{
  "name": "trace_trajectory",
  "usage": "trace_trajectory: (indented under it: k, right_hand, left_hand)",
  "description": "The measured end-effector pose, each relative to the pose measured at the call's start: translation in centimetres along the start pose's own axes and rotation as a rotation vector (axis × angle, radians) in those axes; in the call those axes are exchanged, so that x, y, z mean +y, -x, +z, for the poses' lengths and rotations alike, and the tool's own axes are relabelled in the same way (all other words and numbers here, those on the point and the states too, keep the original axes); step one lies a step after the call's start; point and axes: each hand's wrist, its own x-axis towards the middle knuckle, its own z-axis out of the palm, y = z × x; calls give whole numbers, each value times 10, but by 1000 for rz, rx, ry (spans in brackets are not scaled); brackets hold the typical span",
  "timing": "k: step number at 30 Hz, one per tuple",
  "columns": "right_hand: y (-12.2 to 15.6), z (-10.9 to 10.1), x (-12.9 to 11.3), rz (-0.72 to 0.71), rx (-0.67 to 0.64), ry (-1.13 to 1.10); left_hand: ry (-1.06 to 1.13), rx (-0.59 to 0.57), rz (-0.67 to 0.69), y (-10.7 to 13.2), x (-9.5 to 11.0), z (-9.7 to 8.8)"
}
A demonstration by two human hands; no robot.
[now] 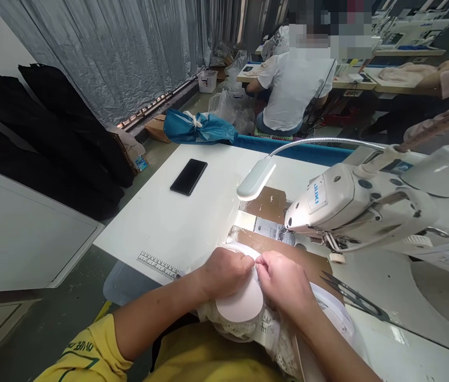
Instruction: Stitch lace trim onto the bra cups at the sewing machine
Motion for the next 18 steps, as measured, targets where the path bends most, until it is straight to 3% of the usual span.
trace_trajectory:
  k: [8, 18]
  right_hand:
    - [0, -1, -2, 6, 2, 1]
    - [0, 0, -1, 9, 9, -8]
  left_hand:
    - [63, -103, 59, 2, -2, -11]
    - [129, -150, 59, 3, -4, -21]
